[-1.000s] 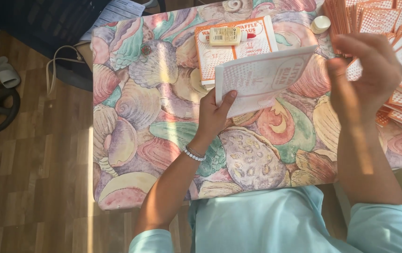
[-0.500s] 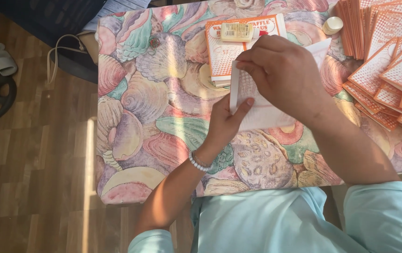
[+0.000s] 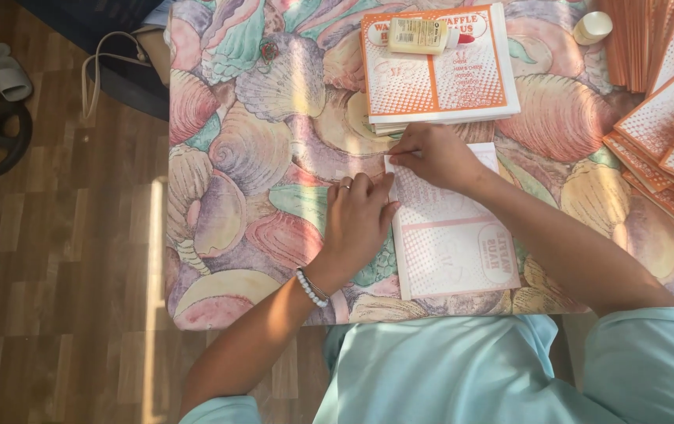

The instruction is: Folding and stacking paper bags on a table at a steady pace.

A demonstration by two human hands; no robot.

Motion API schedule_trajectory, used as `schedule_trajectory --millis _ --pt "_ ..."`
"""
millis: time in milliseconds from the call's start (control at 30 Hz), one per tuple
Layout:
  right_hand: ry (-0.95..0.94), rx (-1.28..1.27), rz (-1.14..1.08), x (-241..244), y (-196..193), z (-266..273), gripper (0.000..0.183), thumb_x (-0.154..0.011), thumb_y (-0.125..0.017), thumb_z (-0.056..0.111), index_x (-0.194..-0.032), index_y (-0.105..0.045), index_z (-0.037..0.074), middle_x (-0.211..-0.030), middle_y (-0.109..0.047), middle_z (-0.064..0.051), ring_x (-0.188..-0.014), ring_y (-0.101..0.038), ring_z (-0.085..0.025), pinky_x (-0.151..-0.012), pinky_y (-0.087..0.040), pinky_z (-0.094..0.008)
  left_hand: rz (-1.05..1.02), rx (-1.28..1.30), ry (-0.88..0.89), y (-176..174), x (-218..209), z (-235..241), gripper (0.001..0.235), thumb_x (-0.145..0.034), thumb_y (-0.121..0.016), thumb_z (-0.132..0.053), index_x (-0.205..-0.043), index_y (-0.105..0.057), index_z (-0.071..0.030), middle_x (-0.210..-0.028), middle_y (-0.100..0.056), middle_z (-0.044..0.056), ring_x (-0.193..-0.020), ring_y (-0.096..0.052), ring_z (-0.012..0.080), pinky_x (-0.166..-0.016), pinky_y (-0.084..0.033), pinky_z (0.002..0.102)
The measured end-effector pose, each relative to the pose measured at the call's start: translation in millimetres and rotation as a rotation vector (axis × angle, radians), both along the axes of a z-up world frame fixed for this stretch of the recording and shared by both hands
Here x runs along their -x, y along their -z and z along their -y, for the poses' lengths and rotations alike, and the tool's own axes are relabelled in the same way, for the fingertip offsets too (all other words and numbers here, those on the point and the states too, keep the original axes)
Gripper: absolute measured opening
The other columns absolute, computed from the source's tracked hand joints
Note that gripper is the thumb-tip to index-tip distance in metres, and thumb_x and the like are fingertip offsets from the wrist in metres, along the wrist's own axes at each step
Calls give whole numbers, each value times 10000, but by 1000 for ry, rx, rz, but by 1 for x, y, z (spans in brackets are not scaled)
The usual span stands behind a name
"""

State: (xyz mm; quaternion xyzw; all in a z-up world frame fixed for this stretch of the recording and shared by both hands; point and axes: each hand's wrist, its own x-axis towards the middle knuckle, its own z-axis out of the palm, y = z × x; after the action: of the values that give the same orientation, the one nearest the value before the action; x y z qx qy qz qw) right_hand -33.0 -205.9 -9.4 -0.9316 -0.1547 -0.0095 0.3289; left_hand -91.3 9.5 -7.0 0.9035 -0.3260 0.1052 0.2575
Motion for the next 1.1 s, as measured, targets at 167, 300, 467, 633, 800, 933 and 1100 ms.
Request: schedule_trajectory --millis 167,300,467,633,800,933,1100 --pt "30 -51 48 4 14 -2 170 -912 -801 156 -1064 -817 82 -937 -729 -99 -917 -706 -293 -776 -554 -381 -12 -167 -23 -6 5 5 435 -983 -601 -314 -1344 -618 -72 -889 -527 67 -881 -580 283 -893 -420 514" --pt "30 -61 92 5 21 -2 159 -914 -810 167 -1045 -815 77 -943 -711 -92 -930 -685 -282 -782 -547 -376 -76 -227 -11 -16 -3 5 537 -950 -631 -363 -1386 -586 -53 -913 -528 95 -894 -569 315 -879 -399 534" --pt "24 -81 97 6 19 -3 138 -905 -800 136 -1020 -812 61 -918 -700 -104 -902 -667 -284 -752 -544 -389 -93 -240 -7 -17 -9 4 583 -923 -650 -413 -1388 -594 -67 -899 -508 84 -904 -543 313 -872 -386 542" --pt "33 -86 114 6 25 -2 128 -908 -809 144 -1012 -815 69 -903 -693 -79 -902 -654 -248 -757 -536 -358 -92 -252 -8 -17 -13 3 603 -906 -672 -439 -1388 -604 -83 -889 -515 84 -907 -553 323 -868 -392 557" --pt "12 -59 177 7 23 -3 135 -909 -820 151 -989 -805 43 -903 -680 -98 -878 -626 -258 -736 -539 -376 -133 -264 0 -26 -20 1 634 -859 -721 -462 -1369 -619 -101 -852 -510 57 -902 -563 324 -869 -380 560" --pt "16 -62 163 9 19 -4 119 -921 -810 130 -1002 -807 43 -900 -683 -87 -882 -628 -237 -748 -537 -351 -137 -281 -6 -21 -24 1 665 -824 -742 -483 -1365 -620 -117 -840 -511 42 -897 -566 313 -859 -379 556" --pt "-15 -18 215 14 11 -6 125 -923 -810 126 -1002 -812 29 -906 -677 -87 -891 -625 -224 -744 -545 -337 -71 -153 -59 -4 -23 -1 773 -740 -843 -487 -1324 -603 -41 -879 -560 93 -938 -578 325 -896 -393 545"
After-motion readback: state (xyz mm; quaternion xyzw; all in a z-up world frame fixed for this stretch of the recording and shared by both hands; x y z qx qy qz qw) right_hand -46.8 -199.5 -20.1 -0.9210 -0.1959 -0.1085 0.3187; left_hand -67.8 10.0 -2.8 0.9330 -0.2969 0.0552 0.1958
